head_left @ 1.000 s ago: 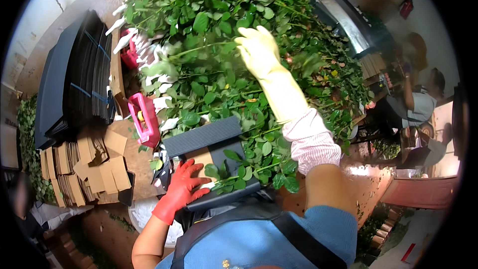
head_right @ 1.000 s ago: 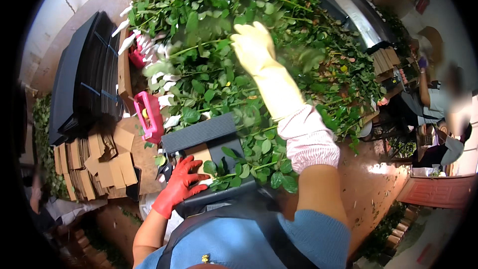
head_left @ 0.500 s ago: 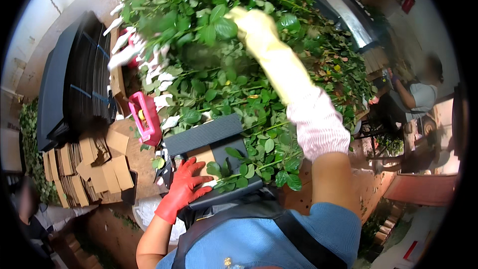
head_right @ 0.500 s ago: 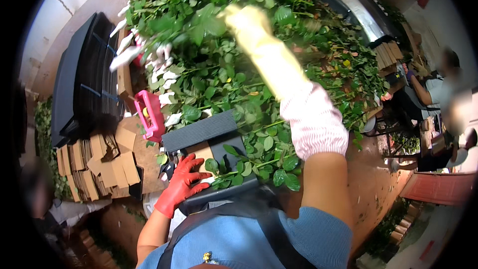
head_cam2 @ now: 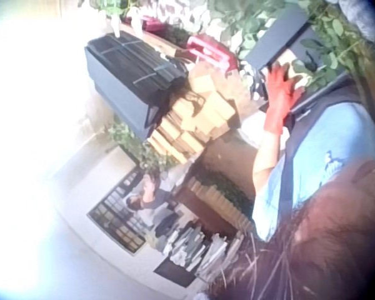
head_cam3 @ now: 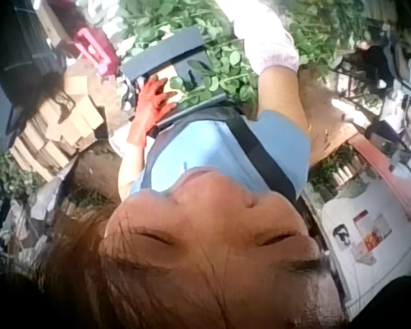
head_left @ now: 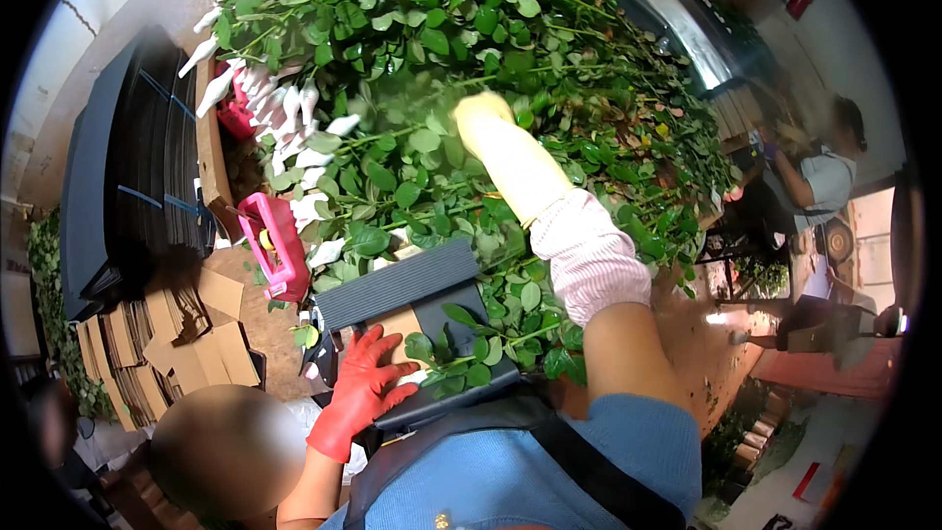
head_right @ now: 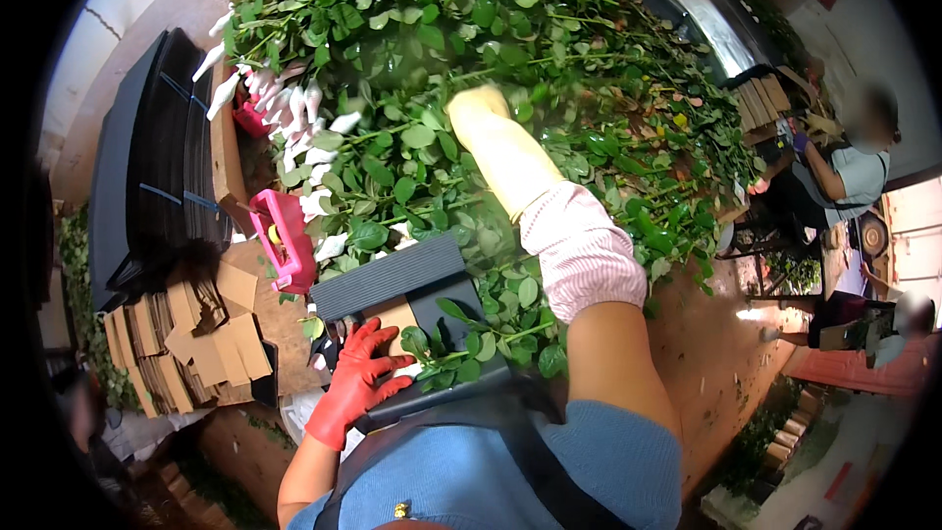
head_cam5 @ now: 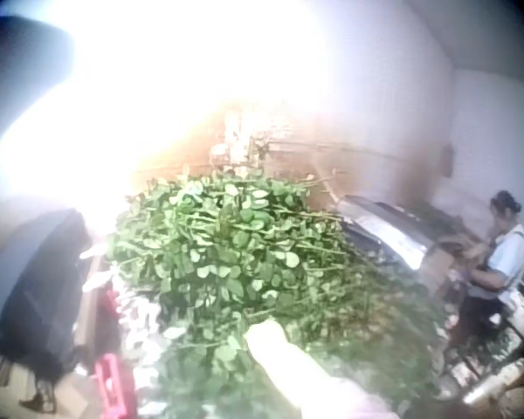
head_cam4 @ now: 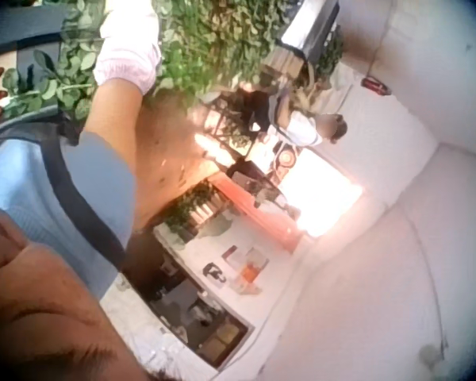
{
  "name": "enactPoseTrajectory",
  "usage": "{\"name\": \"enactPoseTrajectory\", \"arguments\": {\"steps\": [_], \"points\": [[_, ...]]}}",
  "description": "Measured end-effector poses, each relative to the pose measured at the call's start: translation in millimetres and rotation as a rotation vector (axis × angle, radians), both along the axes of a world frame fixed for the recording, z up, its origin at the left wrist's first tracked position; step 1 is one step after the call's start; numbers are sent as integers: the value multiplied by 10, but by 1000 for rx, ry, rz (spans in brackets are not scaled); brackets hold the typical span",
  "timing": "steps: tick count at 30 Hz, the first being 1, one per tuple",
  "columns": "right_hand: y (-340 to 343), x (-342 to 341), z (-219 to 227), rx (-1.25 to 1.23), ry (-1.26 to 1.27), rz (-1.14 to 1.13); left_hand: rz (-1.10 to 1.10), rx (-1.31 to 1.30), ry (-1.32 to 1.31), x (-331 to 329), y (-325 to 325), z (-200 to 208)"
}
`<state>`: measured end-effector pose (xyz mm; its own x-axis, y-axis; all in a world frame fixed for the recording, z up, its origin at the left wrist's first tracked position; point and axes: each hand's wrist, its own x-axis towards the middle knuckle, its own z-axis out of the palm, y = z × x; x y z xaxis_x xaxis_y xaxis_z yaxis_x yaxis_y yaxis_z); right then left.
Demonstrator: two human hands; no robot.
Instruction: The person arranges white flowers and green leaves into a black rectangular container. They repeatedly pick up bunches of greenery and individual flowers, placing them into the container to create a dense floral arrangement.
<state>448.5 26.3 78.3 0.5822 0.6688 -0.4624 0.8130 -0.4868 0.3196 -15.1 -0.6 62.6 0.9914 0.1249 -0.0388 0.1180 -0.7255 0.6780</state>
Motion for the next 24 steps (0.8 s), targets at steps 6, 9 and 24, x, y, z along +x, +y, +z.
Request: {"name": "enactPoseTrajectory", "arguments": {"steps": [6,9,24], "points": [[-455,-182,856,470,-127,129,2,-16,5,46,4,30],[-586,-190,764,549,-195,256,-23,-7,14,32,32,39],[-2251,-1119,1589,1054,328,543,217,-441,-13,-119,18,-257]]}}
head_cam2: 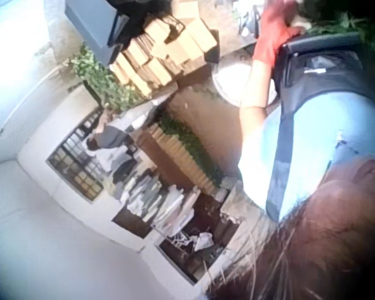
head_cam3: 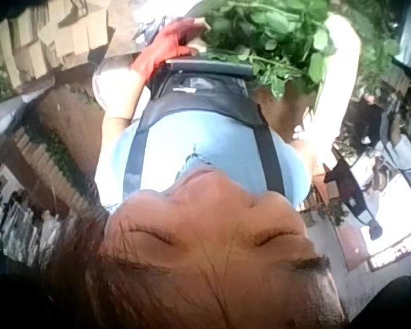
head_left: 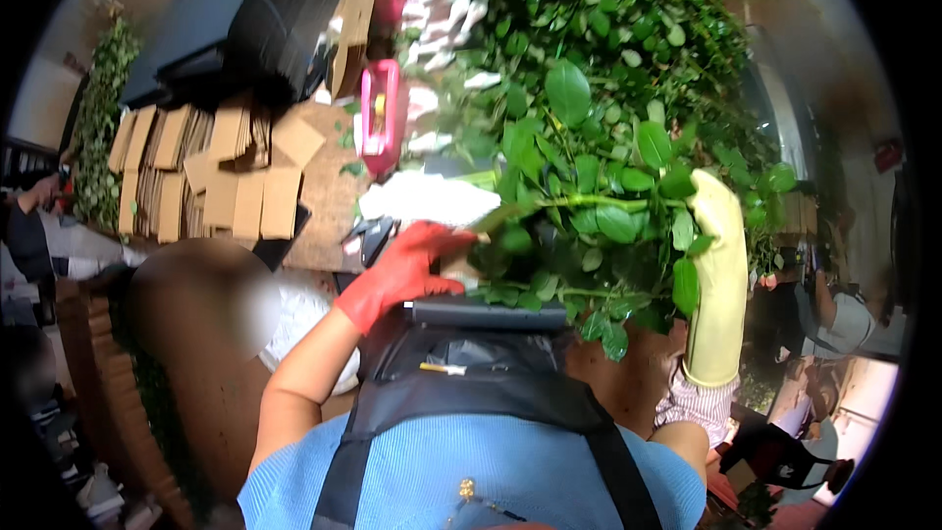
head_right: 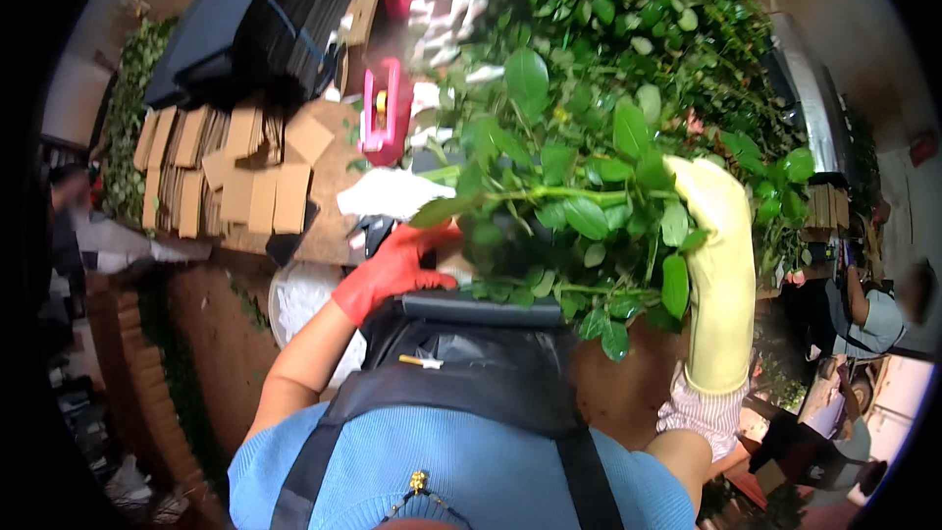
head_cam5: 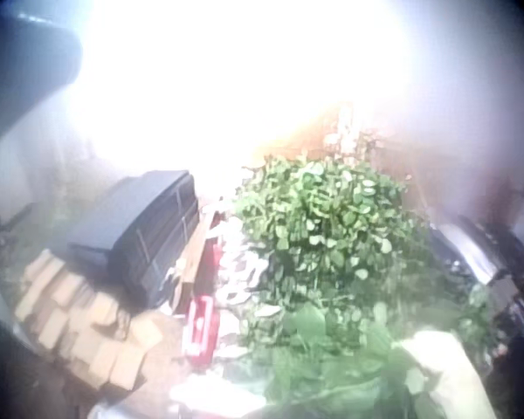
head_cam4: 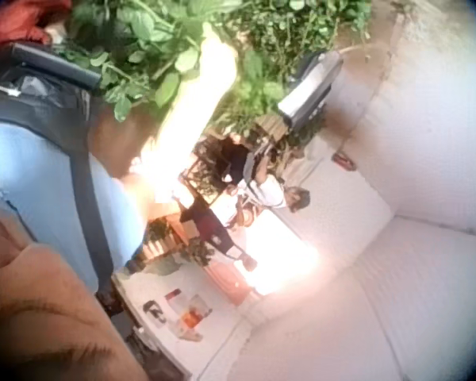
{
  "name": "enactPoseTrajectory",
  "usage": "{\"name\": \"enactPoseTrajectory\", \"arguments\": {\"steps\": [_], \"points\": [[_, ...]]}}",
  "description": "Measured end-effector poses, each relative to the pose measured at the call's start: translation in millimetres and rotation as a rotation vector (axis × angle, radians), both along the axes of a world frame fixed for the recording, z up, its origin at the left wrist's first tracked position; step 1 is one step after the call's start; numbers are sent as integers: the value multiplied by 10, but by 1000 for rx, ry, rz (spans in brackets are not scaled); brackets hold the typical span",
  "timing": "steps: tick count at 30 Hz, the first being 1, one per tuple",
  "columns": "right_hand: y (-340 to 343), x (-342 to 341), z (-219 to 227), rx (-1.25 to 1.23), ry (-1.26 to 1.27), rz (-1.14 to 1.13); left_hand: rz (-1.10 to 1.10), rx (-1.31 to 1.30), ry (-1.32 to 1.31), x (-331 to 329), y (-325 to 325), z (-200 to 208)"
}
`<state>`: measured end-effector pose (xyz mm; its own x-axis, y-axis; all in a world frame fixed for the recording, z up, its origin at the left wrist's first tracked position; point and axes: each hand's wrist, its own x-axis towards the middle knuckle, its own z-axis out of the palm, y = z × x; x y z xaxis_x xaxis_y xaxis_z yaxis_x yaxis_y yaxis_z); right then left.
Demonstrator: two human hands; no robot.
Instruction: The person arranges white flowers and green leaves into a black rectangular container. They repeatedly pick up bunches of greenery and individual flowers, placing them into the container to create a dense floral arrangement.
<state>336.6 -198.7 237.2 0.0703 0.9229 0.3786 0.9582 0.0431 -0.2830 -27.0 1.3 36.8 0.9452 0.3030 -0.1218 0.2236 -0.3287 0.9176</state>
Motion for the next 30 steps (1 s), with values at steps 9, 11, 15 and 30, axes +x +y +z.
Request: {"name": "enactPoseTrajectory", "arguments": {"steps": [9,11,15,30], "points": [[-785,-272,-903,-653,523,-453,51,274,-114,-26,-62,-60],[-867,-242,-1056,-581,345,-340,38,309,-102,22,-53,26],[-994,11,-1178,-345,243,-131,-77,414,-47,76,-13,116],[-751,-164,286,43,1207,-786,-96,289,-37,70,26,111]]}}
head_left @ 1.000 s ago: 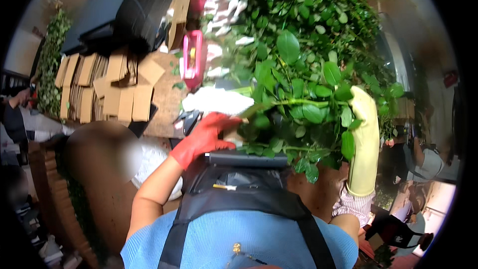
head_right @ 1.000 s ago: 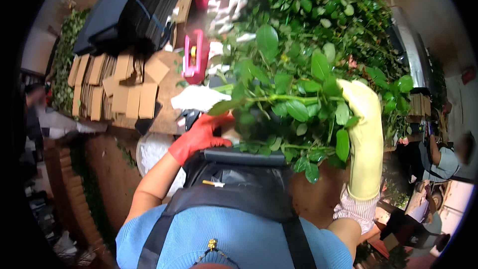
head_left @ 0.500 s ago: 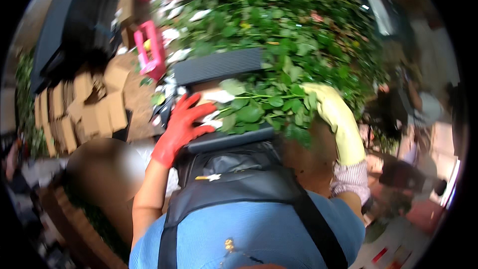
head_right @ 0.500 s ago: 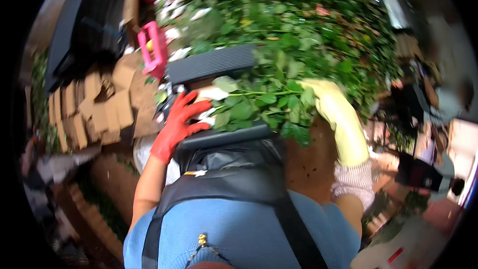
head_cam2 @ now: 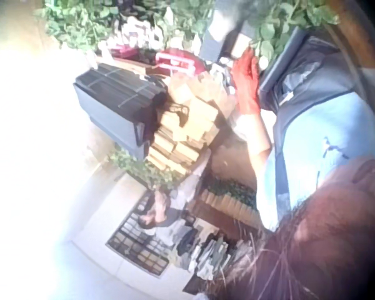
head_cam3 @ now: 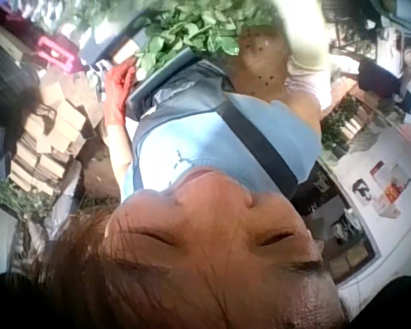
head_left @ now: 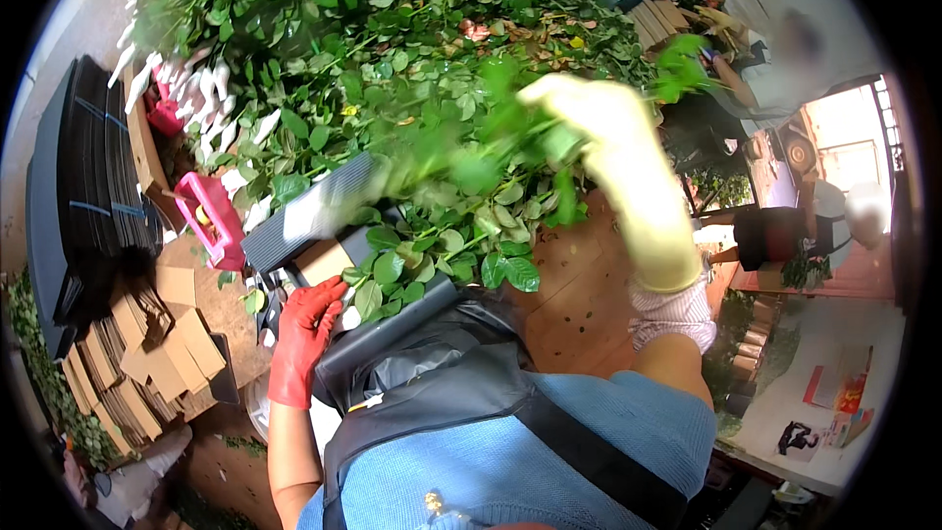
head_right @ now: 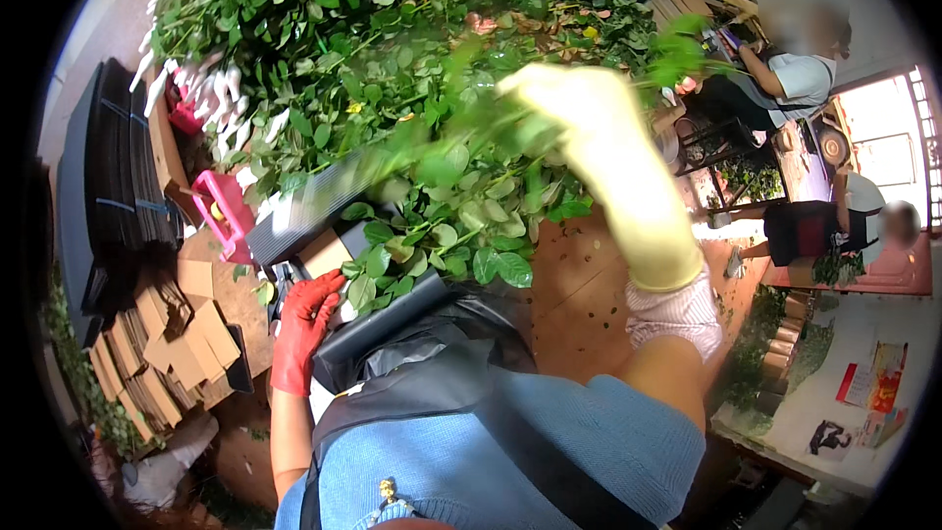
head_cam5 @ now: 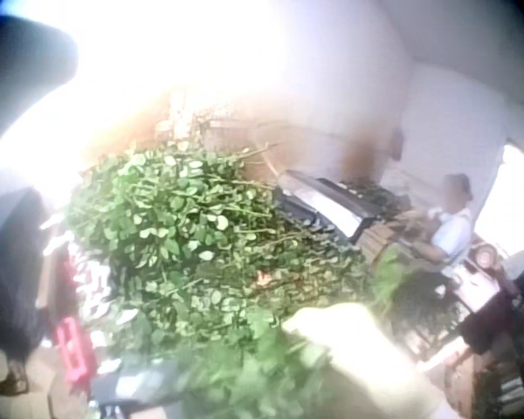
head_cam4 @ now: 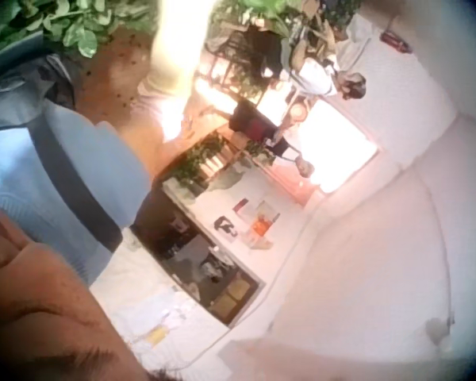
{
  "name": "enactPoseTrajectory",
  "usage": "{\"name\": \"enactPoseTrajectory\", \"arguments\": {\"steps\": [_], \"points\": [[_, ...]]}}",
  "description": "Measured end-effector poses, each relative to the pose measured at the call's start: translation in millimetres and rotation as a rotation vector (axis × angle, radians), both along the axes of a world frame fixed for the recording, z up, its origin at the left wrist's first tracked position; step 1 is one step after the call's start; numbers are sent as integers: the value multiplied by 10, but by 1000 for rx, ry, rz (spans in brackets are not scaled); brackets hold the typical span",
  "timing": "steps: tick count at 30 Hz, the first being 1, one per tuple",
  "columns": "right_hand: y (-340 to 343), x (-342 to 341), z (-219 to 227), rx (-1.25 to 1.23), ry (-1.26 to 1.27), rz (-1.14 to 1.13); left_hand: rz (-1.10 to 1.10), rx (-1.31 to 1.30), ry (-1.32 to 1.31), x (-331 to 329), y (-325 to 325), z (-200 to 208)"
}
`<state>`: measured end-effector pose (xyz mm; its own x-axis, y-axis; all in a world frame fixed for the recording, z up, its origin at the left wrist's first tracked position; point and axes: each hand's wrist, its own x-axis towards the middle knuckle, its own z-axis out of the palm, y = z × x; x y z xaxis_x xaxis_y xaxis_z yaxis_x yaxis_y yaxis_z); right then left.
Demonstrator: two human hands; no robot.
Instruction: The person arranges white flowers and green leaves into a black rectangular container. They repeatedly pick up bunches of greenery and individual flowers, placing them into the container to create a dense floral arrangement.
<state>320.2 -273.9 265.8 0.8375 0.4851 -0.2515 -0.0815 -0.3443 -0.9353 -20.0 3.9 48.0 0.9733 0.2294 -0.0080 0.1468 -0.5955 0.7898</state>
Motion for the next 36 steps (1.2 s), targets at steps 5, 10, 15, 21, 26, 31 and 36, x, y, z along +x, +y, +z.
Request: {"name": "enactPoseTrajectory", "arguments": {"steps": [5,10,15,21,26,31,36], "points": [[356,-235,-909,-789,-760,785,323,-371,16,124,-177,131],[546,-228,-1225,-1144,-720,946,380,-463,-78,100,-214,90],[308,-140,-1548,-920,-726,1007,208,-340,-21,16,-116,-46],[-125,-69,-1616,-239,-235,680,200,-307,5,51,-146,84],[-73,595,-1640,123,212,155,56,108,5,99,-43,245],[1267,417,-1131,-484,-460,548,203,121,-125,210,-25,98],[2059,702,-2171,-1132,-1167,830,256,-74,-103,302,-97,31]]}}
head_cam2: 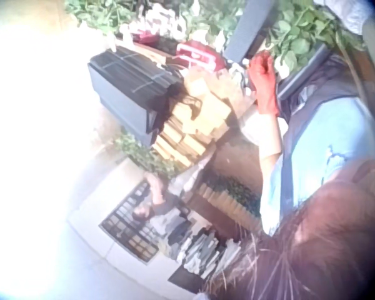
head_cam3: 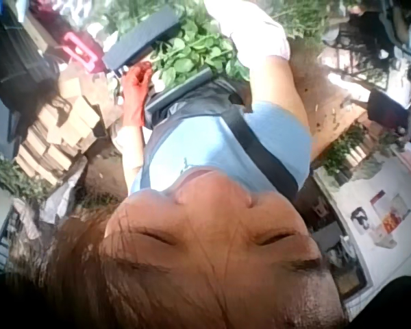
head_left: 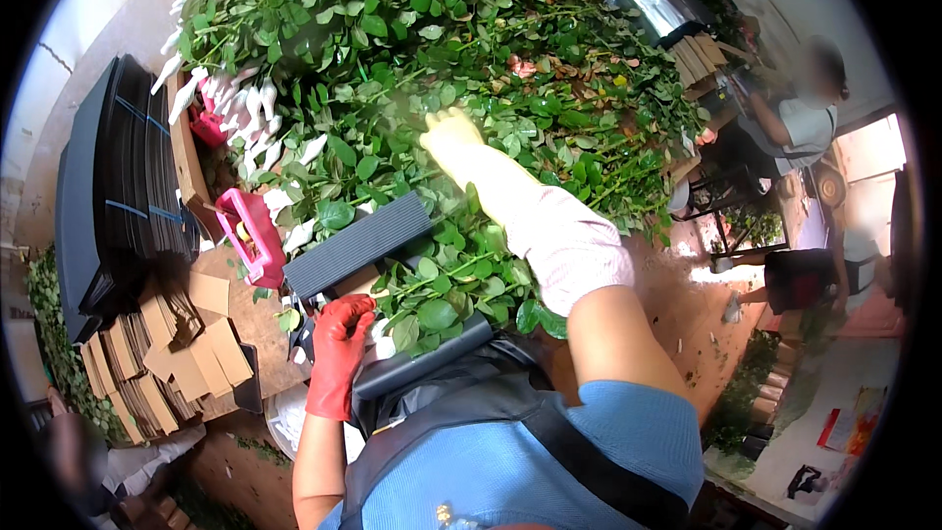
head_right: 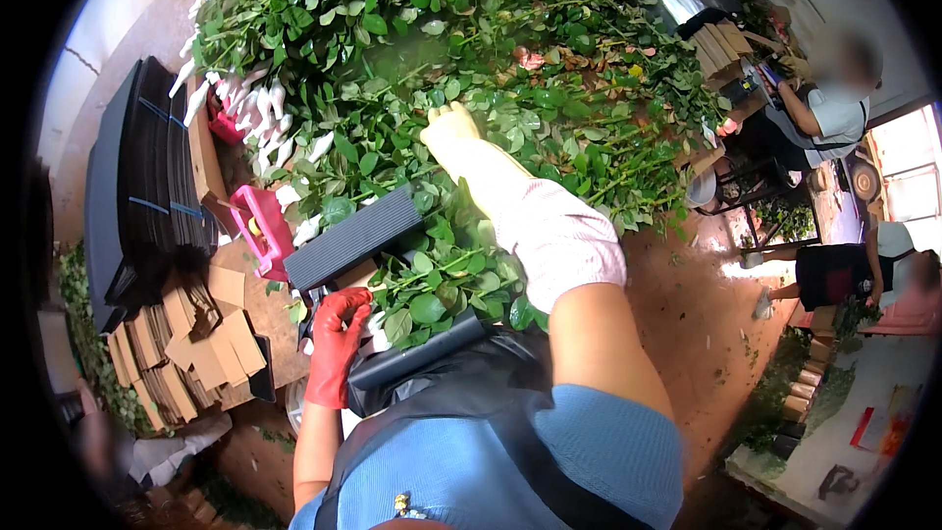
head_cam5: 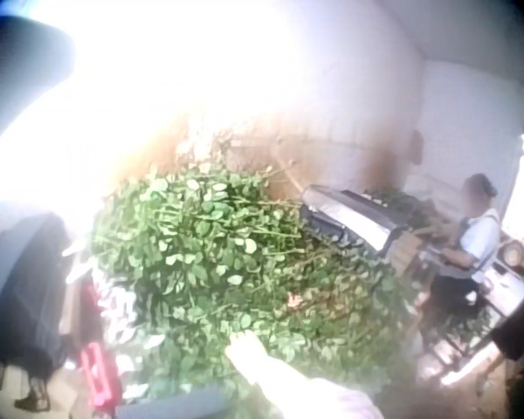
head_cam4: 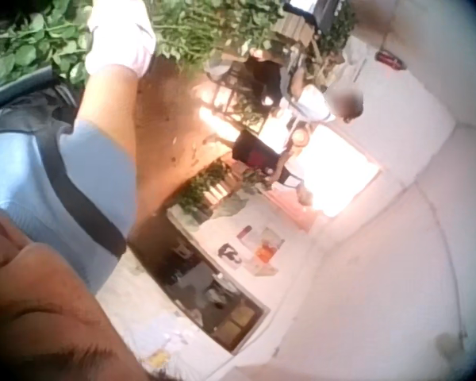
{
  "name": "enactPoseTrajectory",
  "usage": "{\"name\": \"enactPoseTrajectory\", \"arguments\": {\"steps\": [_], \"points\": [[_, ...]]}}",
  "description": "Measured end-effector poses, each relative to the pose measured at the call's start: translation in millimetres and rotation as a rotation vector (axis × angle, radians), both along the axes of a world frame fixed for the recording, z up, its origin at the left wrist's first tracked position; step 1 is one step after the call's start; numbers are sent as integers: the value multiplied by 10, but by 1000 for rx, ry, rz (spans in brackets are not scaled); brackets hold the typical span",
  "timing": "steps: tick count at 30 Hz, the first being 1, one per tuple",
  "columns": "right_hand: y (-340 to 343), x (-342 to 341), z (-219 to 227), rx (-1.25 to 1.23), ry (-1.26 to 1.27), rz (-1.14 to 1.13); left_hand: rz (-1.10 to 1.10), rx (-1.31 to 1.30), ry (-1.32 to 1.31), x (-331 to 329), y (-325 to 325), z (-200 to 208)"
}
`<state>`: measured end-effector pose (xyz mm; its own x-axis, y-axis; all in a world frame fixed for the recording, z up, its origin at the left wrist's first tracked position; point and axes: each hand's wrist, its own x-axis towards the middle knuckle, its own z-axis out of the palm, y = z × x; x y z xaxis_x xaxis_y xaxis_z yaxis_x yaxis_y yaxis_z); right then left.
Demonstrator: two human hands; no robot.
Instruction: The person arranges white flowers and green leaves into a black rectangular container. They repeatedly pick up bunches of greenery and individual flowers, placing them into the container to create a dense floral arrangement.
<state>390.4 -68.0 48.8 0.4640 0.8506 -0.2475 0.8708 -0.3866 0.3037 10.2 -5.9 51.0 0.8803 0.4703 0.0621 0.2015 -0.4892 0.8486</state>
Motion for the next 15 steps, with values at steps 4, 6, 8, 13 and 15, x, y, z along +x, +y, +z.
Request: {"name": "enactPoseTrajectory", "arguments": {"steps": [4,6,8,13,15], "points": [[76,-17,873,276,408,-320,165,-179,79,-11,-96,48],[-138,146,997,868,621,-130,84,-123,65,-64,-29,-32],[-367,206,1546,945,440,138,109,-136,48,-114,-38,-47],[-863,480,1716,821,597,344,111,-156,36,-70,-51,-26],[-847,161,1518,636,752,33,115,-177,33,-87,-41,-64]]}}
